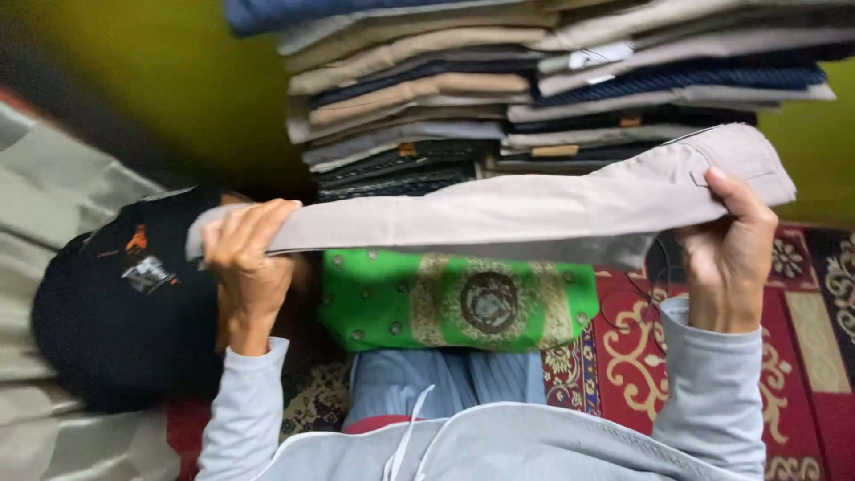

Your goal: Fold various shirts and pants and place them into organized stacks.

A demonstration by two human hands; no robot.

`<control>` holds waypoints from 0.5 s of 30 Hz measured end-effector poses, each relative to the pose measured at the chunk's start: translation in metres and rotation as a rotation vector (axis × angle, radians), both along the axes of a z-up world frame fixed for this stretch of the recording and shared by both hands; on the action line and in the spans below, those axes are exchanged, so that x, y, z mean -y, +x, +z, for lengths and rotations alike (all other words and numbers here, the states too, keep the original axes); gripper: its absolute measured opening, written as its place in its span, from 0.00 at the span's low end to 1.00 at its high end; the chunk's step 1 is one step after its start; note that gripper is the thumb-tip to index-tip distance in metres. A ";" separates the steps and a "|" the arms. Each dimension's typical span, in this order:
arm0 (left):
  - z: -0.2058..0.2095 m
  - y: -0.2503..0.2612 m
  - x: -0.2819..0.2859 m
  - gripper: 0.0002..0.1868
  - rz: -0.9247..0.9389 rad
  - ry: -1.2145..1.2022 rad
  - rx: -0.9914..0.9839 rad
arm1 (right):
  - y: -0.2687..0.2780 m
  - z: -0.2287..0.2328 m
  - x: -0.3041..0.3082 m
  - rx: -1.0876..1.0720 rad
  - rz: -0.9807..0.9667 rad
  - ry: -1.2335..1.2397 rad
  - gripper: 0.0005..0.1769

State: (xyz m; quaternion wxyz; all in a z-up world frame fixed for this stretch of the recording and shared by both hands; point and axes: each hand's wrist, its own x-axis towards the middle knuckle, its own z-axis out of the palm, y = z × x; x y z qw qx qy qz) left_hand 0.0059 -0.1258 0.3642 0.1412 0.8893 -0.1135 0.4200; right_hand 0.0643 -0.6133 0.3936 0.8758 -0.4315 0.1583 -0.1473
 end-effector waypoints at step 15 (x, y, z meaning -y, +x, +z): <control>-0.304 -0.069 -0.055 0.26 0.049 0.033 -0.830 | -0.126 -0.358 0.051 -0.662 0.096 -0.281 0.33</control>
